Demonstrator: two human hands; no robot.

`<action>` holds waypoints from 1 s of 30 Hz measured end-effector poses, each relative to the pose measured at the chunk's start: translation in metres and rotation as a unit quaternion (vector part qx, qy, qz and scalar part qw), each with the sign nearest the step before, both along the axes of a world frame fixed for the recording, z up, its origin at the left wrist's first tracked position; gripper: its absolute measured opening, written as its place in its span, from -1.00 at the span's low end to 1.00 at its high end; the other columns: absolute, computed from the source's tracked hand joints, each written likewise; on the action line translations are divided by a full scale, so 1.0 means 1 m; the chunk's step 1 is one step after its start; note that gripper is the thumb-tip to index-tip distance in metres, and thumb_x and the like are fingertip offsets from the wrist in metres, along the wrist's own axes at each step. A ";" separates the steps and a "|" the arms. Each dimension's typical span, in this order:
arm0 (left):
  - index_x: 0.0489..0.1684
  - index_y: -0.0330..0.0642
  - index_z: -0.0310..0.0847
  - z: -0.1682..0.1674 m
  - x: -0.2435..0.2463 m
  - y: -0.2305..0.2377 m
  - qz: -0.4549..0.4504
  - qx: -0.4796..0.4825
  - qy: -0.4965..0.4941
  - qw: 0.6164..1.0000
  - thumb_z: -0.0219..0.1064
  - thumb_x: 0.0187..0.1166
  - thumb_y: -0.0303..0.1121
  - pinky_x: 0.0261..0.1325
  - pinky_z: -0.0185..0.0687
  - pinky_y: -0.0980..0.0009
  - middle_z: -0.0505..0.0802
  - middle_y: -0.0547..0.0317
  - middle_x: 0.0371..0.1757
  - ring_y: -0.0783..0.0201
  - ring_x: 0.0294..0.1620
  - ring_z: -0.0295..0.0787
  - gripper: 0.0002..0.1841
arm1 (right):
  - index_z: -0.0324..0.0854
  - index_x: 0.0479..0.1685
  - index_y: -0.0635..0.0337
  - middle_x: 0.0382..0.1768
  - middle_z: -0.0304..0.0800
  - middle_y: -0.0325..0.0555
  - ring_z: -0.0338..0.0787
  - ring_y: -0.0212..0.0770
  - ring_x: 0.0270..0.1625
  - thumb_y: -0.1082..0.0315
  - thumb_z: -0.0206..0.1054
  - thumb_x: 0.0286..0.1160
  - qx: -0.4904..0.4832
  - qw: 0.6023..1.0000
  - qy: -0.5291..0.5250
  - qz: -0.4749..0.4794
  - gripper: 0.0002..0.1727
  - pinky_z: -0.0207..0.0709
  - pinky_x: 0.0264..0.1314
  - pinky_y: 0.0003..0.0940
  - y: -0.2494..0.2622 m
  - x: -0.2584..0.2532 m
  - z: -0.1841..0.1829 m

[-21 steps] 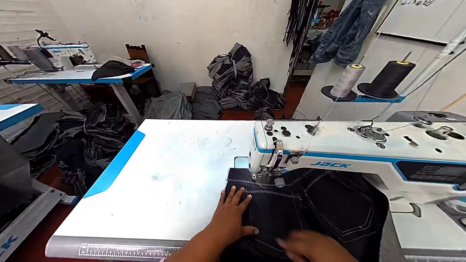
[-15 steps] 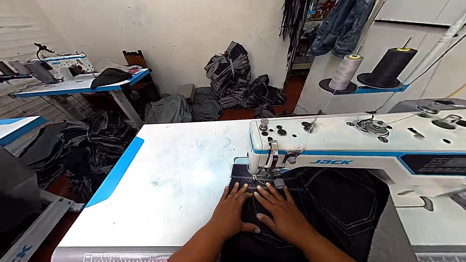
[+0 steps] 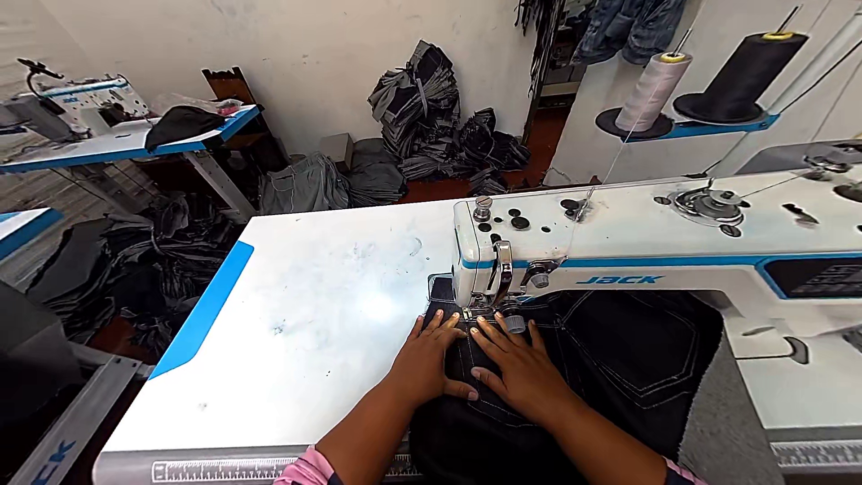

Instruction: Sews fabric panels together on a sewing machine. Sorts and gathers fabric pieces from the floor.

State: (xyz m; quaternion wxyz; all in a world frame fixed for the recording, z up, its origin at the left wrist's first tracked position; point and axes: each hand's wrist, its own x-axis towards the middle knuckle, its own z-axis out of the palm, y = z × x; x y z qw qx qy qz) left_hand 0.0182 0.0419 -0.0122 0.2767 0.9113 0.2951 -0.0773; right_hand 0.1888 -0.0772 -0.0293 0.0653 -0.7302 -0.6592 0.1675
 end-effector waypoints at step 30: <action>0.55 -0.17 0.53 0.003 0.031 0.032 0.055 0.051 0.009 0.997 0.49 0.45 0.15 0.91 -0.50 -0.13 0.57 0.05 0.67 0.13 0.91 0.02 -0.24 | 0.30 0.80 -0.05 0.76 0.35 -0.05 0.00 0.11 0.91 -0.02 -0.17 0.90 -0.031 0.999 -0.023 -0.013 -0.40 -0.63 0.82 0.45 0.034 0.018 0.009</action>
